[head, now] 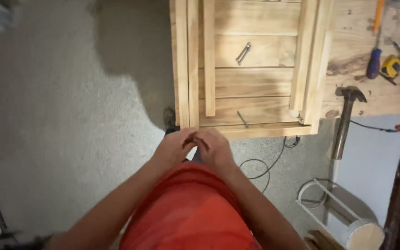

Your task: Assembling a wooden frame by positioning slats and securing them with nails using a hammer.

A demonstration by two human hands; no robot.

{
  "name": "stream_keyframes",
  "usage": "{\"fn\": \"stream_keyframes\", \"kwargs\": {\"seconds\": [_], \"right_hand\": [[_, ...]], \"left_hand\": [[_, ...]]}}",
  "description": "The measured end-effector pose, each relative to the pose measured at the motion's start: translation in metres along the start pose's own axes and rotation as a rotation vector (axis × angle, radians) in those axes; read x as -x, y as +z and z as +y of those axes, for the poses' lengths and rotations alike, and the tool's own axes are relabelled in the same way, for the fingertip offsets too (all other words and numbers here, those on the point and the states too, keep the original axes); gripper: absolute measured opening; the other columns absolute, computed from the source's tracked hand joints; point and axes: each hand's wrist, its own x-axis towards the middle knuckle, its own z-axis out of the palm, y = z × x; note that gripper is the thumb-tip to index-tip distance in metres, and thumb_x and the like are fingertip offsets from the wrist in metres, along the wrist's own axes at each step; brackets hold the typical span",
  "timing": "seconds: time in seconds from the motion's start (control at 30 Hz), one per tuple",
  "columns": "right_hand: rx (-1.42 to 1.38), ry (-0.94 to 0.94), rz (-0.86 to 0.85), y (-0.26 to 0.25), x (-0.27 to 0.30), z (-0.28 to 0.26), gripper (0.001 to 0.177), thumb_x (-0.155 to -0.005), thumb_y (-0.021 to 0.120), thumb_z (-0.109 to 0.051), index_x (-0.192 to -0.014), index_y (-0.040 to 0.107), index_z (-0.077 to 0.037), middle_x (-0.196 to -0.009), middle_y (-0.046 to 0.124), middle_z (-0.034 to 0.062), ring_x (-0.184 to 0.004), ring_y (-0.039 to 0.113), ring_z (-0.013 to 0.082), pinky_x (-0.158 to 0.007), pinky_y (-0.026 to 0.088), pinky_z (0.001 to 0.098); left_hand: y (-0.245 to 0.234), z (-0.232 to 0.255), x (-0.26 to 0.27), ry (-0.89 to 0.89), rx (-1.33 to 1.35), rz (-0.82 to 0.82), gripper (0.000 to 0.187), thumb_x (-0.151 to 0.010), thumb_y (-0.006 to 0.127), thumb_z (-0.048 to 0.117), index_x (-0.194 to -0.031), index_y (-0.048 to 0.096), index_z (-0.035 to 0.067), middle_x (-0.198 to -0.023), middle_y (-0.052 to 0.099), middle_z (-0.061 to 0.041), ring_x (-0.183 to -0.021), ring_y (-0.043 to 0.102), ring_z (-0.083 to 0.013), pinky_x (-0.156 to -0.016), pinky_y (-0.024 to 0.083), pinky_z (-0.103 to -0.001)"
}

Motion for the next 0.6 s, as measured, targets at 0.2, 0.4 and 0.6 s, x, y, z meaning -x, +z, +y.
{"fn": "stream_keyframes", "kwargs": {"seconds": [0.2,0.4,0.6], "right_hand": [[-0.060,0.184,-0.023,0.040,0.021,0.028,0.029,-0.091,0.079,-0.035,-0.111,0.073,-0.016,-0.094,0.075,0.0074,-0.093,0.074,0.0307,-0.080,0.061,0.0425],[0.038,0.242,-0.016,0.042,0.024,0.056,0.034,-0.090,0.073,-0.019,-0.122,0.069,-0.008,-0.106,0.069,0.0186,-0.108,0.064,0.0421,-0.099,0.052,0.0500],[0.052,0.361,-0.077,0.038,0.013,0.052,0.034,-0.093,0.069,-0.017,-0.124,0.068,-0.002,-0.107,0.071,0.0226,-0.106,0.066,0.0438,-0.097,0.052,0.0515]], "left_hand": [[-0.034,-0.021,0.031,-0.456,0.535,0.353,0.027,-0.091,0.082,0.018,-0.110,0.072,0.003,-0.096,0.077,-0.016,-0.083,0.077,-0.0277,-0.072,0.064,-0.040],[-0.014,-0.107,0.019,-0.485,0.622,0.636,0.017,-0.084,0.086,0.007,-0.096,0.074,0.004,-0.076,0.071,-0.014,-0.065,0.068,-0.0157,-0.059,0.061,-0.026],[0.007,-0.121,0.010,-0.558,1.008,0.687,0.018,-0.088,0.077,-0.001,-0.101,0.065,-0.005,-0.087,0.073,-0.020,-0.074,0.077,-0.0253,-0.069,0.068,-0.032]]}}
